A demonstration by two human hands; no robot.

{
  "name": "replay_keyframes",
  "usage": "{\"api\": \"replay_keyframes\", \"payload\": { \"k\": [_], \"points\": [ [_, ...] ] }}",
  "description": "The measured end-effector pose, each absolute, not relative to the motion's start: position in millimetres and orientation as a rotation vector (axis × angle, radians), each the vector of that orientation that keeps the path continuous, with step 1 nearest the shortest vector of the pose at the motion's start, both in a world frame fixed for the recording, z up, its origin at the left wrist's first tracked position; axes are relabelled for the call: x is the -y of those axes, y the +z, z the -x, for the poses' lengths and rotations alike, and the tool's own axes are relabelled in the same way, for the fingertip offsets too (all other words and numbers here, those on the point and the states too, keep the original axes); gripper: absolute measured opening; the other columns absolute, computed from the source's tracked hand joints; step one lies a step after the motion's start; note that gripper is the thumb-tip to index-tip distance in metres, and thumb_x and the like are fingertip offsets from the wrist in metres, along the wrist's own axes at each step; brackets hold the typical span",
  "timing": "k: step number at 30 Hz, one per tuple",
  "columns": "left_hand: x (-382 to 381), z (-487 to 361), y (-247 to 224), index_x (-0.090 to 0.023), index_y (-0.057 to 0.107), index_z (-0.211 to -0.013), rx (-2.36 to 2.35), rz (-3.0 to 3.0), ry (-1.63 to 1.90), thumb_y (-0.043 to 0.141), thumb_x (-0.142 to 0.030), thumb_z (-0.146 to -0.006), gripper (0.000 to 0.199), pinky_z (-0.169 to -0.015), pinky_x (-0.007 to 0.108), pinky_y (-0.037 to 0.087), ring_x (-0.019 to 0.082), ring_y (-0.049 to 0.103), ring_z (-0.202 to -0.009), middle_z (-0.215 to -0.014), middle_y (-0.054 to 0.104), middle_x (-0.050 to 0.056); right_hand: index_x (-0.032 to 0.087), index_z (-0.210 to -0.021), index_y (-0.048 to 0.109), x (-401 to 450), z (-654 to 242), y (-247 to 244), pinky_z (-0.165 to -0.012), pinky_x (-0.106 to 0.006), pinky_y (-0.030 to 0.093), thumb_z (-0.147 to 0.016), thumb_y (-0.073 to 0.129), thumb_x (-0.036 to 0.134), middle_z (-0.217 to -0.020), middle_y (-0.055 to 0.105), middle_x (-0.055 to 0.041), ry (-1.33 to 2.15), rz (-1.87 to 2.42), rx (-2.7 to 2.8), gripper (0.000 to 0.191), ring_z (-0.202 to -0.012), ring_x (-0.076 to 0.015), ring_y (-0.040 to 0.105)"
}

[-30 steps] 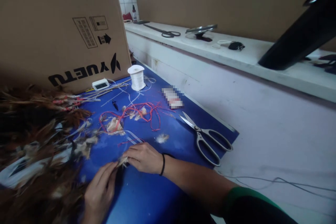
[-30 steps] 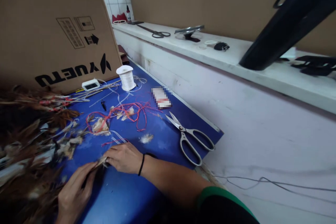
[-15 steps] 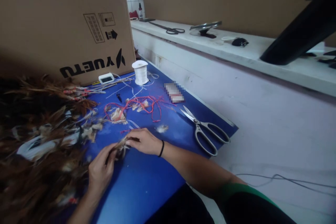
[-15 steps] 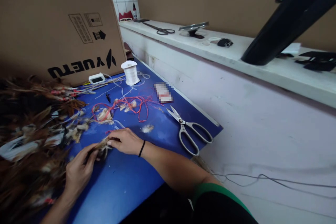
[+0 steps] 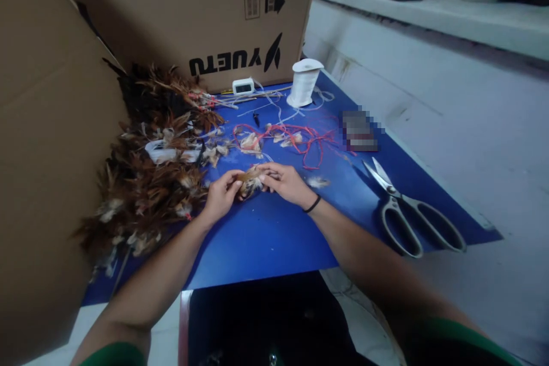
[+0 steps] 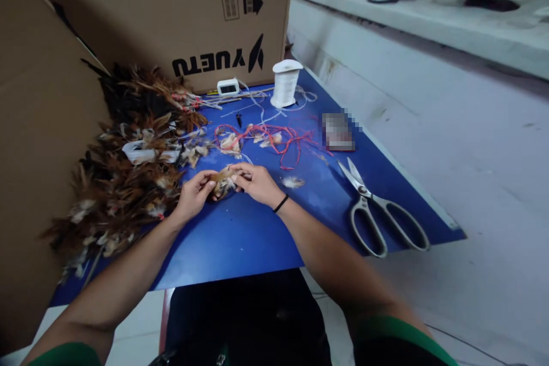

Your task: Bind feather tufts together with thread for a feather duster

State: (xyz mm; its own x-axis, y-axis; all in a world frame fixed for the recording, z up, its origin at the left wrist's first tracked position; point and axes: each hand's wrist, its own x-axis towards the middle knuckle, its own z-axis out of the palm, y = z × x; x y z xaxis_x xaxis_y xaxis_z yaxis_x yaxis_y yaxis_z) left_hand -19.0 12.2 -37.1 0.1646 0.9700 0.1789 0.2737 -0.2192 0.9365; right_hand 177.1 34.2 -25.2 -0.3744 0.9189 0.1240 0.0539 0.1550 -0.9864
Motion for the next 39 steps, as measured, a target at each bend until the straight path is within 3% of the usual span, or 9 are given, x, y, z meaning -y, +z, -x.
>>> {"api": "replay_keyframes", "payload": {
  "k": [2,9,14,19,24,29,39],
  "points": [
    [-11.3,18.9,-37.5,-0.016,0.058,-0.104,-1.183,-1.658,1.095,0.051,-0.030,-0.084,0.025,-0.049,0.025,0.053,0.011,0.058,-0.051,-0.068,0.062,0.000,0.017,-0.107,0.059,-33.6,-176.7,-25.6,-0.047,-0.020,0.044,-0.077,0.058,0.029,-0.065,0.059,0.0024,1.328,0.946,1.621,0.032,-0.053,-0.0087,0.056],
    [-11.6,20.3,-40.0,-0.017,0.061,-0.100,-1.214,-1.748,1.106,0.052,-0.030,-0.084,0.023,-0.054,0.023,0.051,0.011,0.059,-0.056,-0.071,0.063,0.001,0.016,-0.082,0.061,-36.6,-177.7,-30.1,-0.051,-0.020,0.044,-0.078,0.057,0.028,-0.063,0.058,0.0024,1.176,0.968,1.686,0.014,-0.050,-0.0070,0.052],
    [-13.3,20.8,-36.4,-0.017,0.062,-0.100,-1.284,-1.849,1.234,0.055,-0.029,-0.083,0.022,-0.076,0.029,0.051,0.015,0.063,-0.080,-0.091,0.067,0.005,0.016,-0.081,0.062,-39.2,-182.3,-26.6,-0.051,-0.021,0.044,-0.078,0.056,0.027,-0.063,0.059,0.0020,1.093,0.996,1.690,0.012,-0.049,-0.0070,0.050],
    [-9.3,18.2,-23.6,-0.018,0.063,-0.099,-1.317,-2.088,1.353,0.051,-0.028,-0.087,0.021,-0.093,0.035,0.044,0.018,0.058,-0.101,-0.104,0.063,0.007,0.017,-0.083,0.064,-39.8,-184.2,-28.0,-0.056,-0.022,0.044,-0.079,0.054,0.026,-0.066,0.062,0.0008,0.884,1.065,1.776,0.014,-0.054,-0.0094,0.054],
    [-5.6,5.9,-10.9,-0.016,0.063,-0.101,-1.410,-2.257,1.426,0.051,-0.029,-0.087,0.023,-0.090,0.034,0.044,0.017,0.056,-0.099,-0.100,0.061,0.008,0.018,-0.088,0.066,-34.7,-181.1,-24.6,-0.062,-0.023,0.044,-0.082,0.052,0.024,-0.073,0.066,0.0002,0.776,1.046,1.894,0.017,-0.061,-0.0103,0.056],
    [-11.3,-6.5,-6.6,-0.017,0.064,-0.097,-1.382,-2.489,1.229,0.056,-0.032,-0.084,0.021,-0.086,0.036,0.042,0.019,0.058,-0.092,-0.094,0.067,0.007,0.017,-0.088,0.066,-33.0,-179.7,-21.7,-0.064,-0.022,0.043,-0.081,0.052,0.020,-0.074,0.065,0.0000,0.719,0.983,1.950,0.016,-0.064,-0.0103,0.056],
    [-22.2,-16.9,-10.3,-0.019,0.065,-0.090,-1.469,-2.545,1.287,0.054,-0.024,-0.086,0.013,-0.083,0.035,0.040,0.019,0.061,-0.081,-0.083,0.069,0.005,0.014,-0.091,0.067,-33.2,-181.1,-16.8,-0.067,-0.021,0.041,-0.082,0.050,0.015,-0.078,0.066,-0.0023,0.656,0.983,1.967,0.019,-0.068,-0.0101,0.056]
  ]
}}
